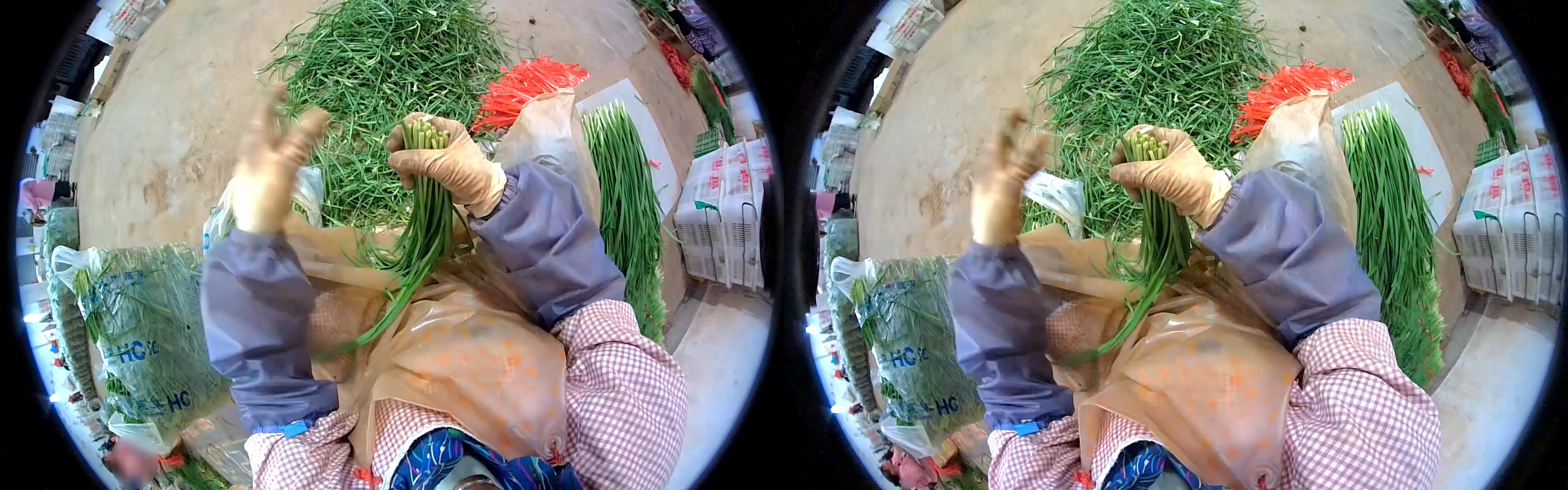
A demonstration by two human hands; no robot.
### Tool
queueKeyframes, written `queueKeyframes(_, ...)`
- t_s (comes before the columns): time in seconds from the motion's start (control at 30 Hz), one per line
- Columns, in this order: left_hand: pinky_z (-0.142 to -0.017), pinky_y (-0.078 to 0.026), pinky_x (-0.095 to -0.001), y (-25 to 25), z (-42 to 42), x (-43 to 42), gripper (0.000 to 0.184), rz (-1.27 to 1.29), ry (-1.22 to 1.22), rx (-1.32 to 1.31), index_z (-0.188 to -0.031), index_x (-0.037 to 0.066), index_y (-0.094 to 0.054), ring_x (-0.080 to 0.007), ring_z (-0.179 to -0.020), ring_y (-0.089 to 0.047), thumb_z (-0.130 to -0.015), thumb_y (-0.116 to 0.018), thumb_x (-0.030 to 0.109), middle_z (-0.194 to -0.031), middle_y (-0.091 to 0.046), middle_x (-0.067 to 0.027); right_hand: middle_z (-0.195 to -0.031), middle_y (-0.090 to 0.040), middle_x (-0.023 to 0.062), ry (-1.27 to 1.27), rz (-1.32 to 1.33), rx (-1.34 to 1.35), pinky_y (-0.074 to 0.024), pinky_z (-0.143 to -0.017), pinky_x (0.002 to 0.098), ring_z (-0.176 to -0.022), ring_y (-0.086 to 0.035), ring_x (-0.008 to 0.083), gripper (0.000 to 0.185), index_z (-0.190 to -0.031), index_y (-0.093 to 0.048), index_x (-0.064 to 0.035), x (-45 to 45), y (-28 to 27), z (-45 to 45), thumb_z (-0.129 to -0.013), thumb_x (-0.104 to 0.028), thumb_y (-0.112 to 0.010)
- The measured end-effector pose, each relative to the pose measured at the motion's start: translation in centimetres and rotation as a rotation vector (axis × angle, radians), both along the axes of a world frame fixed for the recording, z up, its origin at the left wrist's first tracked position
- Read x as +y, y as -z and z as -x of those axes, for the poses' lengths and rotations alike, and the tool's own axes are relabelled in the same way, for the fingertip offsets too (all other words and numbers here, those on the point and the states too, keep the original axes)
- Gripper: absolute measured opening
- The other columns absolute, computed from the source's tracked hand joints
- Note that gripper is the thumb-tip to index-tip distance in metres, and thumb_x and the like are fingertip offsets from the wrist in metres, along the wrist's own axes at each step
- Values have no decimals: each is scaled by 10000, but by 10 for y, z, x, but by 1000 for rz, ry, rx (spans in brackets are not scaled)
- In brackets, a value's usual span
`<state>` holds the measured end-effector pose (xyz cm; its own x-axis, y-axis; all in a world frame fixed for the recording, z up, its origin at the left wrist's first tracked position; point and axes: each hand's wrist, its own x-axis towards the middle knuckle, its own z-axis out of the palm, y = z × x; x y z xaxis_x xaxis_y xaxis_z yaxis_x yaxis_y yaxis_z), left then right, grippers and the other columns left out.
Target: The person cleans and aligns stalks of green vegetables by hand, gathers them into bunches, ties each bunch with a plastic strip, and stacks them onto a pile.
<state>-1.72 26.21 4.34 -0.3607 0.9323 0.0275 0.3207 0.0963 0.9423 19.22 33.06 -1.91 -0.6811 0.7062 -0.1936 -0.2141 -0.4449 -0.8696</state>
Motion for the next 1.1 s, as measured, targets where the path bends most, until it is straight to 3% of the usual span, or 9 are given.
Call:
queueKeyframes(0.07,-823,-553,-365,5,-29,-11,779,223,212,-19,-1485,18,-273,-286,-1087,-619,-879,-708,242,-1432,-413,-255,-747,-628,25,10,-1,23,-499,-539,253,-585,-602,124,182,-942,-636,-43,-2,1,1,-795,-49,-743)
queueKeyframes(0.17,-563,-447,-179,25,-45,-12,670,247,340,-436,-1475,58,-310,-91,-724,-583,-902,-651,125,-1245,-578,-137,-751,-628,28,41,-5,-31,-470,-547,260,-612,-584,118,150,-915,-640,-53,-1,-1,2,-810,-90,-739)
queueKeyframes(0.3,-727,-515,-268,25,-26,-12,689,306,399,-392,-1463,112,-364,-145,-852,-617,-885,-691,294,-1179,-609,-109,-774,-624,-10,-91,-283,7,-432,-568,244,-631,-554,87,139,-935,-656,-71,5,9,5,-847,-157,-721)
queueKeyframes(0.33,-744,-517,-268,28,-20,-10,694,274,433,-430,-1469,105,-348,-159,-896,-618,-893,-683,300,-1217,-596,-112,-770,-622,-7,-118,-82,-57,-421,-558,235,-622,-545,85,125,-942,-662,-64,2,-4,5,-867,-159,-689)
queueKeyframes(0.47,-951,-470,-387,68,-22,8,678,117,381,-843,-1468,80,-337,-240,-1119,-551,-924,-652,335,-1256,-585,-109,-676,-601,22,-130,-126,-128,-461,-522,256,-556,-569,127,161,-942,-610,-64,-9,-10,5,-850,-178,-676)
queueKeyframes(0.63,-768,-548,-290,68,-46,20,235,-111,232,-1022,-1177,20,-590,-155,-843,-650,-958,-572,105,-932,-681,-76,-680,-576,27,-162,4,-120,-524,-527,305,-560,-599,171,250,-965,-581,-74,-10,14,1,-801,-176,-740)
queueKeyframes(0.93,-709,-594,-329,8,32,33,161,-448,-199,-1059,-1083,33,-631,-189,-742,-697,-933,-572,31,-836,-707,-85,-676,-594,65,-122,-103,17,-510,-557,319,-568,-596,187,174,-965,-577,-43,-4,5,-6,-827,-95,-669)
queueKeyframes(1.07,-953,-510,-424,71,36,18,632,360,234,619,-1416,78,-431,-318,-1098,-632,-884,-648,340,-1264,-596,-216,-675,-568,48,-33,-107,72,-502,-566,321,-576,-568,175,219,-996,-556,-63,3,3,-10,-849,-145,-696)
queueKeyframes(1.1,-1001,-470,-423,66,35,15,739,375,246,515,-1458,90,-360,-332,-1168,-583,-858,-652,408,-1325,-541,-234,-685,-554,39,-26,-155,54,-506,-564,323,-583,-564,171,235,-1010,-545,-68,4,4,-13,-857,-160,-697)
